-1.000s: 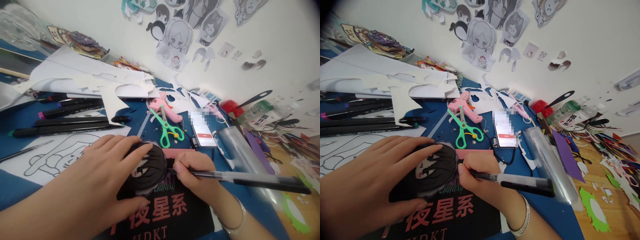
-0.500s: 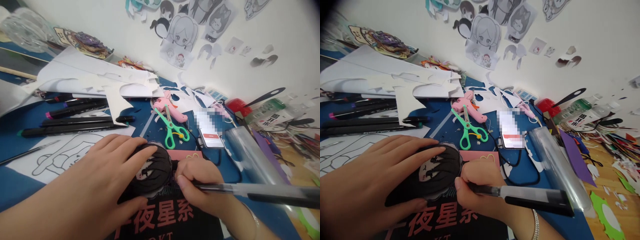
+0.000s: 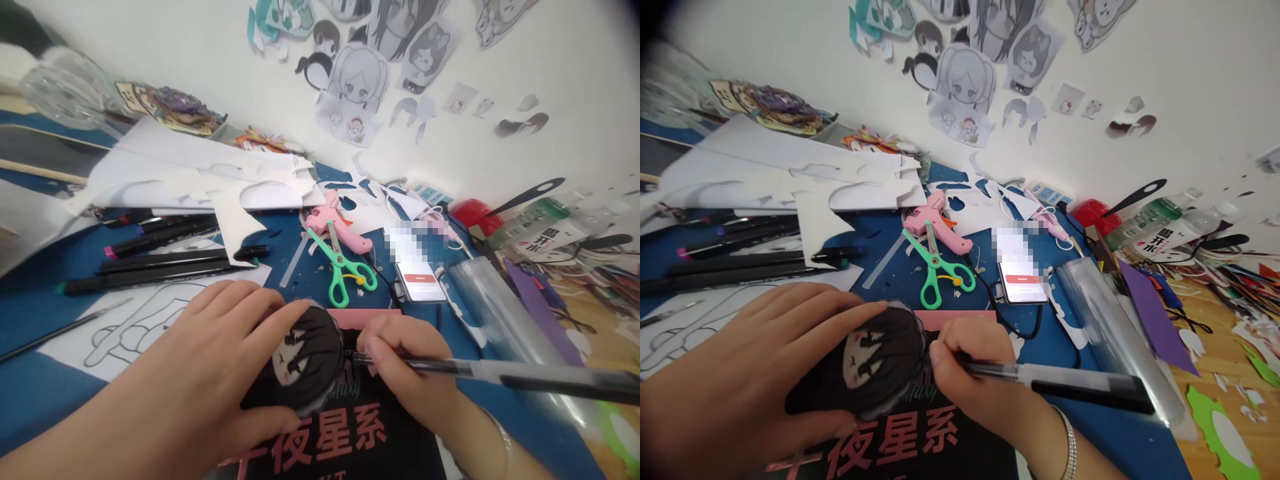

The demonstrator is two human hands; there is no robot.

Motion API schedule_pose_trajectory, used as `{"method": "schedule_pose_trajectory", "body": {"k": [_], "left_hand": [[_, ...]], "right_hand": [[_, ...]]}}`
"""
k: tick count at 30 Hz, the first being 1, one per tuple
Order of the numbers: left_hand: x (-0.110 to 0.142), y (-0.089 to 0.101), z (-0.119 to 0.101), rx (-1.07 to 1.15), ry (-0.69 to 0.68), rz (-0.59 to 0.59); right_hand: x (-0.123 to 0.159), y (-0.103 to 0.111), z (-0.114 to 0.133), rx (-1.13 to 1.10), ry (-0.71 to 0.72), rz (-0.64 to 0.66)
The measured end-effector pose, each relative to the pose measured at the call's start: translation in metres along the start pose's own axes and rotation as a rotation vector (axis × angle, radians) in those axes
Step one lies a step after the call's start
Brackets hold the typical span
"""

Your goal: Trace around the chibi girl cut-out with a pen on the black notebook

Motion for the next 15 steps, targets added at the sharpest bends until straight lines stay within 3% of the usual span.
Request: {"method": "schedule_pose_trajectory", "body": {"k": [3, 6, 10, 15], "left_hand": [[-0.002, 0.012, 0.004, 0.101, 0.065, 0.038], [-0.003, 0.017, 0.011, 0.182, 0.103, 0.152], [-0.002, 0.008, 0.017, 0.318, 0.057, 0.33], [-0.006, 0.002, 0.015, 0.337, 0.044, 0.35]], "right_hand": [[0.0, 0.006, -0.007, 0.045, -0.045, -0.132], [-0.001, 0.009, -0.012, 0.058, -0.071, -0.195], [-0.003, 0.008, -0.021, 0.005, -0.162, -0.215], [-0.006, 0.01, -0.02, -0.059, -0.199, -0.269]]}}
Point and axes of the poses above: each hand's wrist, its own x-axis away from the middle knuckle, its own y-axis out of the back of the hand, z = x × y, the point moved 5 cm from there along -x, towards the middle knuckle, and after that the axes turned 4 degrees about -y, right-handed, at the moved point
